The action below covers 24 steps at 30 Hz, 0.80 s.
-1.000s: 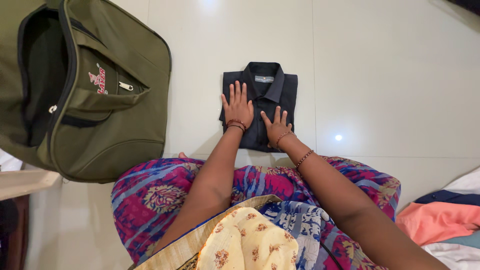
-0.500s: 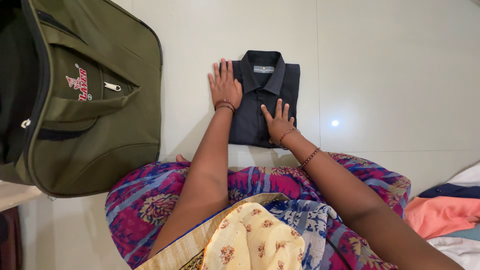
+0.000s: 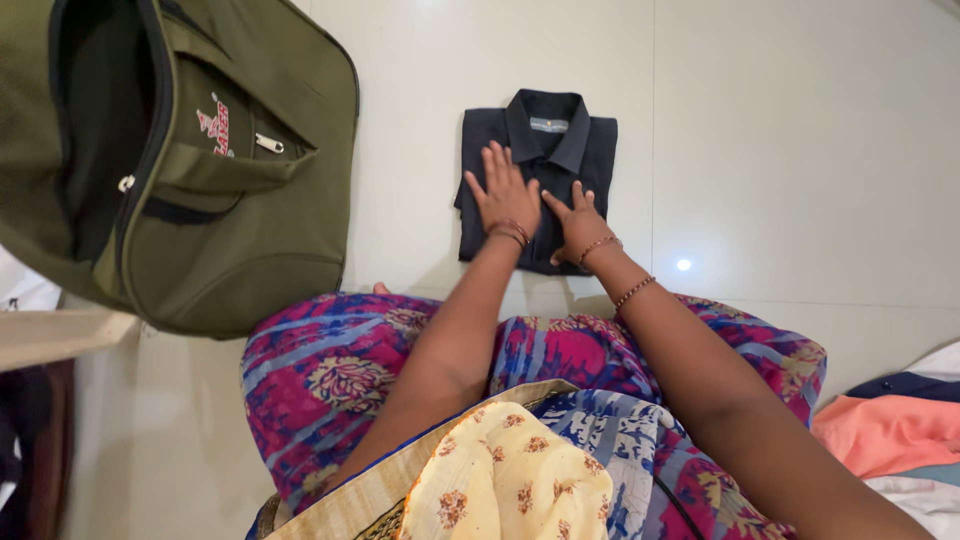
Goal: The person folds a dark shirt and a white shirt by hand while sitting on the floor, then places the dark shirt inside a green duffel bag.
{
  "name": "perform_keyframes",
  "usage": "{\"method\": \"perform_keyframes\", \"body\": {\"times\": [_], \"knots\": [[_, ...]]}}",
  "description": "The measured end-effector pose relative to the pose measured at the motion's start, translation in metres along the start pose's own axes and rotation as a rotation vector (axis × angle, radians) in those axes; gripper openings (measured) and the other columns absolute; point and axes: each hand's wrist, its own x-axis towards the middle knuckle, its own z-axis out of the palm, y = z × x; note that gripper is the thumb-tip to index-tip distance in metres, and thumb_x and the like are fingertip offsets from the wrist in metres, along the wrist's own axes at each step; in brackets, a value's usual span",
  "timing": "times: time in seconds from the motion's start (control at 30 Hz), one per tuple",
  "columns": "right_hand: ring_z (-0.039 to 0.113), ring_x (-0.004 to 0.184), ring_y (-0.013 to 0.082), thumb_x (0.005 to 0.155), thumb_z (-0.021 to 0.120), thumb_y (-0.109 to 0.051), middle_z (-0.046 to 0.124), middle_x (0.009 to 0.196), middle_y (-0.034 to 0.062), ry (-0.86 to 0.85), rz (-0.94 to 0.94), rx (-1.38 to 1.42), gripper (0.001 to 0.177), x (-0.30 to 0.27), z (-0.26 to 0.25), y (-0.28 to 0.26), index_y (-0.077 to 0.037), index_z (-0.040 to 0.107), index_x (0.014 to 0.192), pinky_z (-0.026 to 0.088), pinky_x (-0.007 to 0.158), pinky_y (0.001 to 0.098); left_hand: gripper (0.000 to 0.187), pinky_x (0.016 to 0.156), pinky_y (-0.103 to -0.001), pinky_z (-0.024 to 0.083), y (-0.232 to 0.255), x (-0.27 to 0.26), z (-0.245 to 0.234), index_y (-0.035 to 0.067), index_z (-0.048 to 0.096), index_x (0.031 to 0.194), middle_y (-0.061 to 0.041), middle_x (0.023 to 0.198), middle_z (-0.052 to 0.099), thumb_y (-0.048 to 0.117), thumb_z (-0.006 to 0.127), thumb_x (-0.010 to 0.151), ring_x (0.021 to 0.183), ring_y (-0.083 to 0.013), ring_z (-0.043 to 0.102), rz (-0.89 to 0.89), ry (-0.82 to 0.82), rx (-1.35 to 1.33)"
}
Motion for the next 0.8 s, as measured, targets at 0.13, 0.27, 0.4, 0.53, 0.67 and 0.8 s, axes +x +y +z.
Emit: {"method": "perform_keyframes", "body": {"times": [0.13, 0.27, 0.4, 0.53, 0.67, 0.8], "knots": [[0.019, 0.153, 0.0465, 0.052, 0.103, -0.025, 0.008, 0.168, 0.026, 0.07, -0.032, 0.071, 0.133, 0.0, 0.002, 0.001, -0.037, 0.027, 0.16, 0.036, 0.12, 0.0469, 0.077, 0.127, -0.059, 0.011, -0.011, -0.033, 0.012, 0.009, 0.03, 0.161, -0.011, 0.17, 0.019, 0.047, 0.055, 0.099, 0.159, -0.0268, 0.014, 0.191, 0.032, -0.047], [0.017, 0.154, 0.045, 0.053, 0.103, -0.025, 0.007, 0.169, 0.0232, 0.092, -0.015, 0.08, 0.132, -0.001, 0.002, 0.003, -0.039, 0.027, 0.16, 0.036, 0.119, 0.0484, 0.076, 0.127, -0.053, 0.014, -0.039, -0.029, 0.0, 0.013, 0.03, 0.162, -0.008, 0.17, 0.02, 0.046, 0.057, 0.099, 0.158, -0.031, 0.017, 0.303, 0.02, -0.079], [0.016, 0.155, 0.0434, 0.053, 0.103, -0.024, 0.004, 0.17, 0.022, 0.033, 0.017, 0.074, 0.134, 0.004, 0.0, 0.001, -0.04, 0.025, 0.161, 0.038, 0.118, 0.0507, 0.078, 0.127, -0.052, 0.016, -0.045, -0.027, -0.006, 0.012, 0.028, 0.162, -0.009, 0.171, 0.019, 0.046, 0.057, 0.098, 0.158, -0.0349, 0.016, 0.285, 0.058, -0.085], [0.013, 0.156, 0.0412, 0.053, 0.103, -0.025, 0.003, 0.17, 0.0193, 0.048, 0.024, 0.091, 0.133, 0.011, 0.003, -0.001, -0.04, 0.025, 0.16, 0.039, 0.116, 0.0537, 0.079, 0.127, -0.052, 0.015, -0.046, -0.019, -0.012, 0.012, 0.027, 0.163, -0.01, 0.17, 0.018, 0.05, 0.055, 0.099, 0.157, -0.0355, 0.016, 0.249, 0.035, -0.043], [0.011, 0.156, 0.0426, 0.053, 0.103, -0.023, 0.003, 0.17, 0.02, 0.056, 0.023, 0.083, 0.133, 0.013, 0.002, -0.001, -0.039, 0.025, 0.161, 0.039, 0.116, 0.0559, 0.078, 0.127, -0.05, 0.013, -0.055, -0.002, -0.011, 0.014, 0.026, 0.162, -0.011, 0.17, 0.019, 0.053, 0.053, 0.1, 0.157, -0.0355, 0.014, 0.067, 0.023, -0.053], [0.012, 0.156, 0.0429, 0.054, 0.103, -0.023, 0.002, 0.17, 0.0206, 0.041, 0.024, 0.08, 0.134, 0.015, -0.002, -0.001, -0.039, 0.024, 0.161, 0.038, 0.116, 0.0564, 0.079, 0.127, -0.05, 0.013, -0.076, 0.017, -0.003, 0.01, 0.025, 0.162, -0.015, 0.17, 0.019, 0.053, 0.052, 0.102, 0.158, -0.0324, 0.015, 0.087, 0.098, -0.065]]}}
